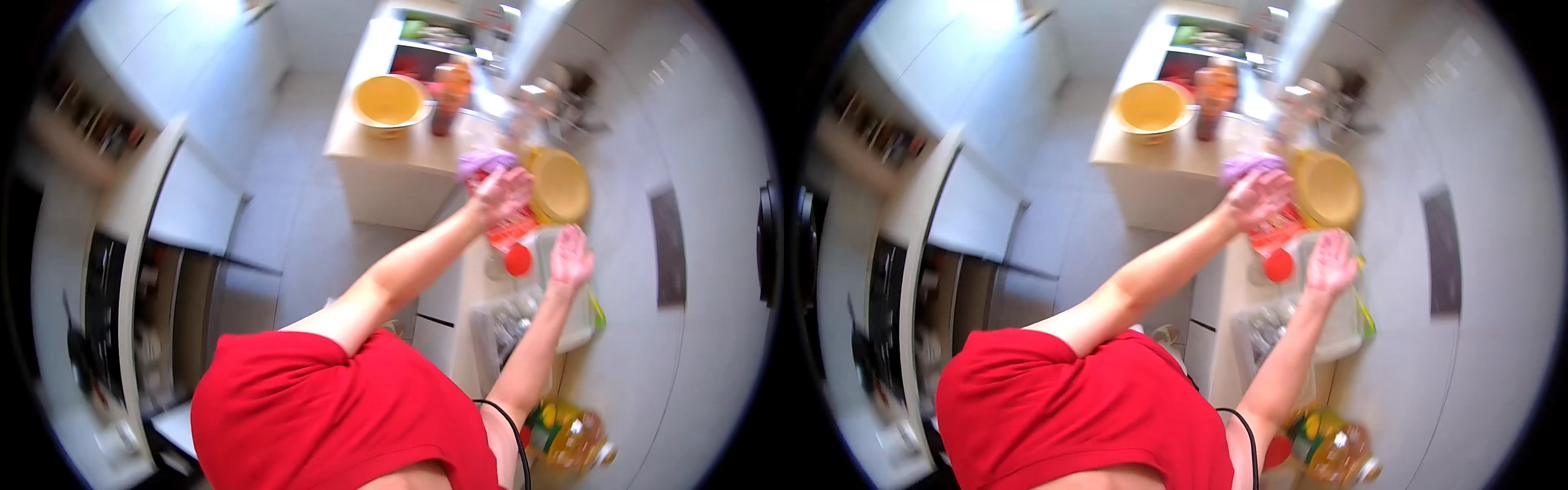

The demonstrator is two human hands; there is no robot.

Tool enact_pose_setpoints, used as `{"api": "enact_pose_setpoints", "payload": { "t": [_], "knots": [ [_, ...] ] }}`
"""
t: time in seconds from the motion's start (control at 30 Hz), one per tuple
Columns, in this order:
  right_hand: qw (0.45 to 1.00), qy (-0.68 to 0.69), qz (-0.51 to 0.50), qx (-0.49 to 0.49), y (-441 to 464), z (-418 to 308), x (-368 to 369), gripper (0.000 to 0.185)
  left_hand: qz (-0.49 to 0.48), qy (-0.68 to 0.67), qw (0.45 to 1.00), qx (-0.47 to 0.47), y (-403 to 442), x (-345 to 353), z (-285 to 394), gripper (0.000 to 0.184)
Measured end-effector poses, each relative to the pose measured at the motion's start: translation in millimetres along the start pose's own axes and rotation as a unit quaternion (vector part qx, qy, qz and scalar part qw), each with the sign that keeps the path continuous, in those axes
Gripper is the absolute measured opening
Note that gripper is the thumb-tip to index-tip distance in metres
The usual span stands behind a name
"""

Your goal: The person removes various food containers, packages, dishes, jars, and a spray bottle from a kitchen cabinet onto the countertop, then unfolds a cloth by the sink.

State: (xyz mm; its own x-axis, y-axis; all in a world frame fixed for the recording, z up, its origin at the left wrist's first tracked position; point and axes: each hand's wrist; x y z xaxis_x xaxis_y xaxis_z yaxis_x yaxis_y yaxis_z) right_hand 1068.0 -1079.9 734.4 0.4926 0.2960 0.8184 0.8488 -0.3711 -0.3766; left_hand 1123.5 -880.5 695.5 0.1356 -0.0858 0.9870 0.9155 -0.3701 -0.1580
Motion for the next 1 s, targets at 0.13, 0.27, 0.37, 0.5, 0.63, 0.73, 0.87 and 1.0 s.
{"api": "enact_pose_setpoints", "payload": {
  "t": [0.13, 0.27, 0.37, 0.5, 0.63, 0.73, 0.87, 1.0],
  "knots": [
    [0.996, -0.034, -0.056, 0.067, -17.2, 35.1, 32.9, 0.062, -0.029, -0.108, 0.993, 0.047, -37.5, -9.6, 29.3, 0.045],
    [0.98, -0.06, -0.108, 0.154, -50.5, 92.9, 53.4, 0.061, 0.006, -0.135, 0.978, 0.158, -102.4, -9.8, 69.0, 0.049],
    [0.963, -0.091, -0.146, 0.206, -79.1, 139.2, 59.9, 0.061, 0.036, -0.129, 0.964, 0.228, -161.9, -11.7, 105.2, 0.049],
    [0.935, -0.141, -0.189, 0.265, -145.6, 198.6, 65.9, 0.059, 0.003, -0.144, 0.942, 0.303, -240.0, -29.9, 144.8, 0.049],
    [0.895, -0.156, -0.242, 0.34, -229.3, 256.3, 62.4, 0.057, 0.002, -0.144, 0.915, 0.377, -345.3, -50.2, 177.0, 0.047],
    [0.866, -0.15, -0.254, 0.403, -293.9, 303.2, 48.7, 0.057, -0.001, -0.136, 0.892, 0.43, -434.0, -76.2, 198.8, 0.047],
    [0.81, -0.149, -0.277, 0.495, -385.5, 356.8, 29.7, 0.056, 0.012, -0.142, 0.854, 0.5, -550.5, -94.2, 215.2, 0.047],
    [0.762, -0.159, -0.3, 0.551, -477.1, 395.9, 16.2, 0.055, 0.015, -0.116, 0.815, 0.568, -650.6, -108.7, 221.6, 0.046]
  ]
}}
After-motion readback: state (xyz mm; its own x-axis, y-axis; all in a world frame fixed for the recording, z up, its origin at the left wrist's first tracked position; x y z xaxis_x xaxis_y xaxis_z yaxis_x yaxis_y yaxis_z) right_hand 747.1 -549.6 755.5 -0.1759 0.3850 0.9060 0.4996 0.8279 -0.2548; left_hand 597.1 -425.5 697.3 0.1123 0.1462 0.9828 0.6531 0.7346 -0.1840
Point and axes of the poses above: each hand's wrist, its own y-axis towards the middle knuckle, its own x-axis out of the palm, z = x × y, and after that the axes turned 8 degrees about z, right-handed
